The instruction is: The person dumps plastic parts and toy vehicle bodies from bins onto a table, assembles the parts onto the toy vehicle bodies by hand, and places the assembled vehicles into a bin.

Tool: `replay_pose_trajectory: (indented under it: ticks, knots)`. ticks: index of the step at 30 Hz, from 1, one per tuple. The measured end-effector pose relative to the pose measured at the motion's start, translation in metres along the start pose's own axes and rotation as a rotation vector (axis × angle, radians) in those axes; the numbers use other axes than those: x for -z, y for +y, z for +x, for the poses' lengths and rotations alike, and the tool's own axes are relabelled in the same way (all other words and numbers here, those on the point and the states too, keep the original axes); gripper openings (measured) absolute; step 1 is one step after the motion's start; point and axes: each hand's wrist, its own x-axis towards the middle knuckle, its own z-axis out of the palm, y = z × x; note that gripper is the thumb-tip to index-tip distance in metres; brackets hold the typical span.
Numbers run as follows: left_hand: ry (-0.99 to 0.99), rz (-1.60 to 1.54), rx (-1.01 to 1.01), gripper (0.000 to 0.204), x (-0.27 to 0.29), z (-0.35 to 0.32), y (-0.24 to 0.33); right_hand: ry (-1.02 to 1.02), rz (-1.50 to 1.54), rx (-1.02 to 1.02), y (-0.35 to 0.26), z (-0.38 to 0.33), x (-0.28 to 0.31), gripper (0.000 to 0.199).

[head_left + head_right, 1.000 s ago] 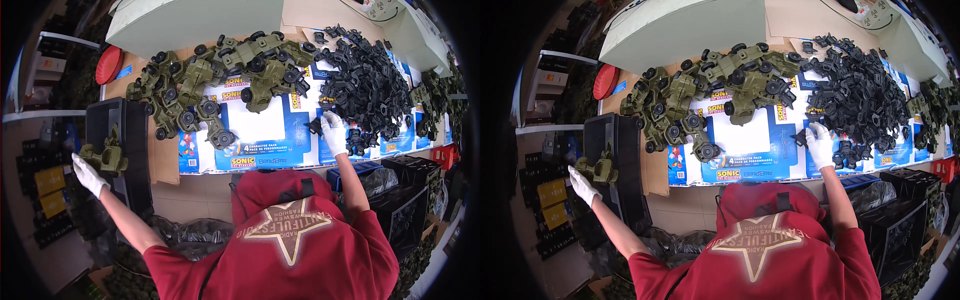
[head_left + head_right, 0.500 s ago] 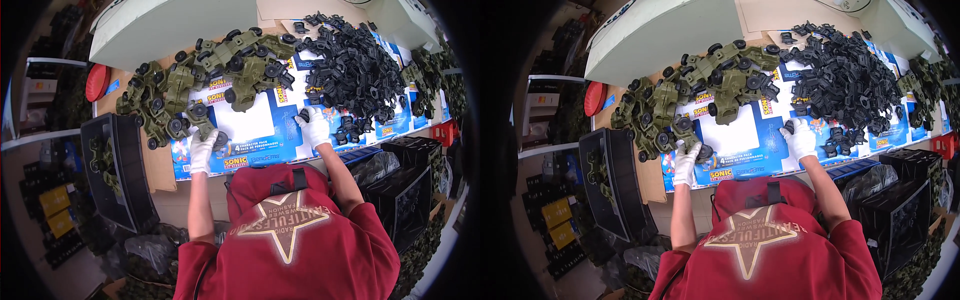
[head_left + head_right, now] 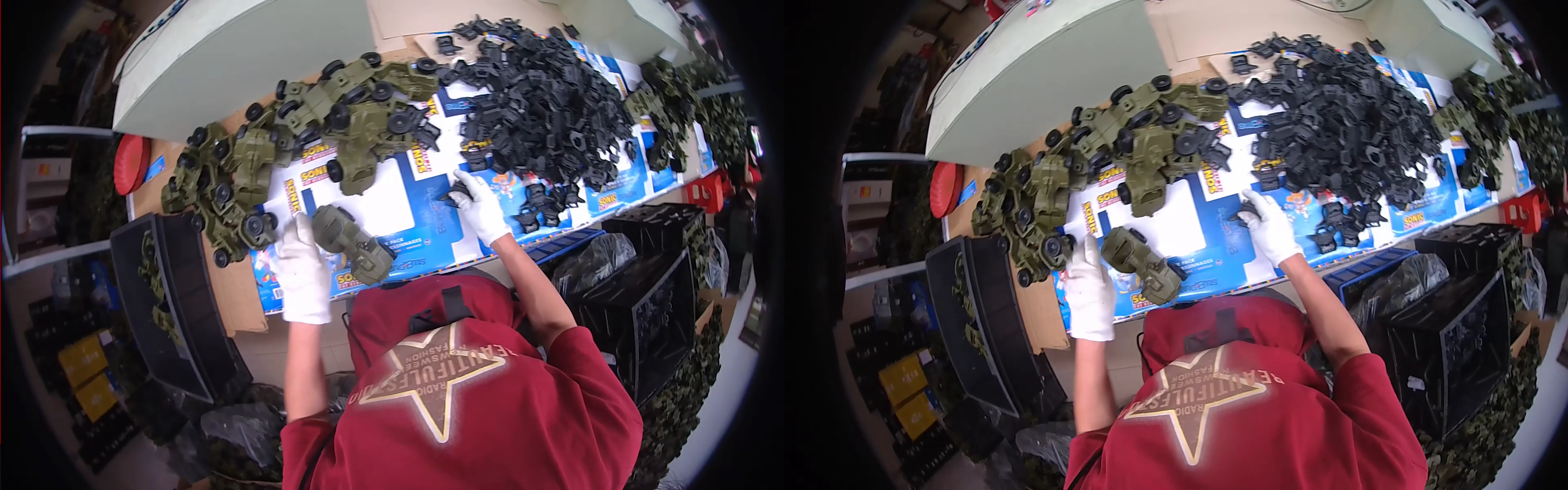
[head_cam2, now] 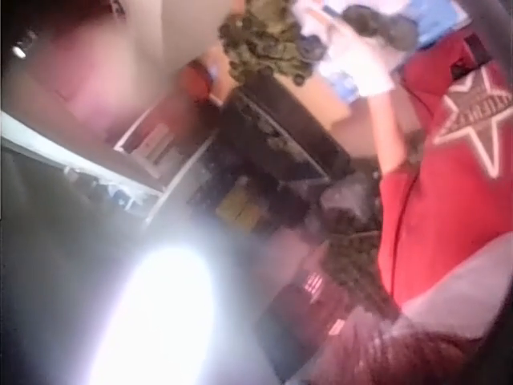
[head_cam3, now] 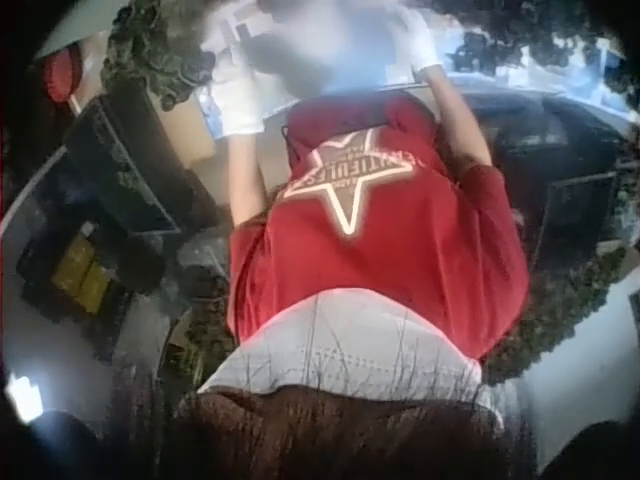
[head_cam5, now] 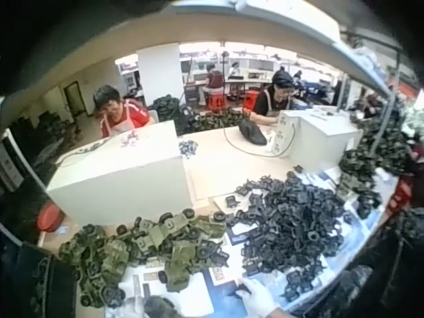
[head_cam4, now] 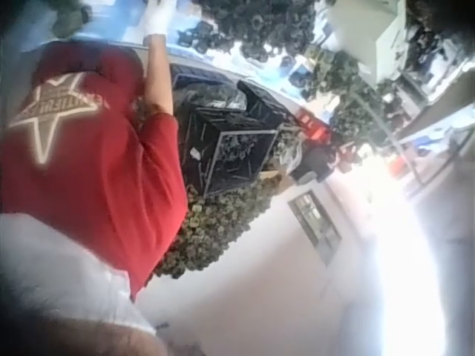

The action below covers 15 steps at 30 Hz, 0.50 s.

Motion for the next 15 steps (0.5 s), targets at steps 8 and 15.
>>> replay_pose_trajectory:
  ticks: [8,15]
  knots:
    - [-0.118,0.285,-1.108,0.067,-0.029,0.034,0.01,-0.153,0.02,-0.068,-0.021,0.007,0.006,0.039]
    - [-0.418,0.107,-0.395,0.111,-0.034,0.026,0.018,0.016,-0.049,-0.032,-0.01,0.001,0.006,0.03]
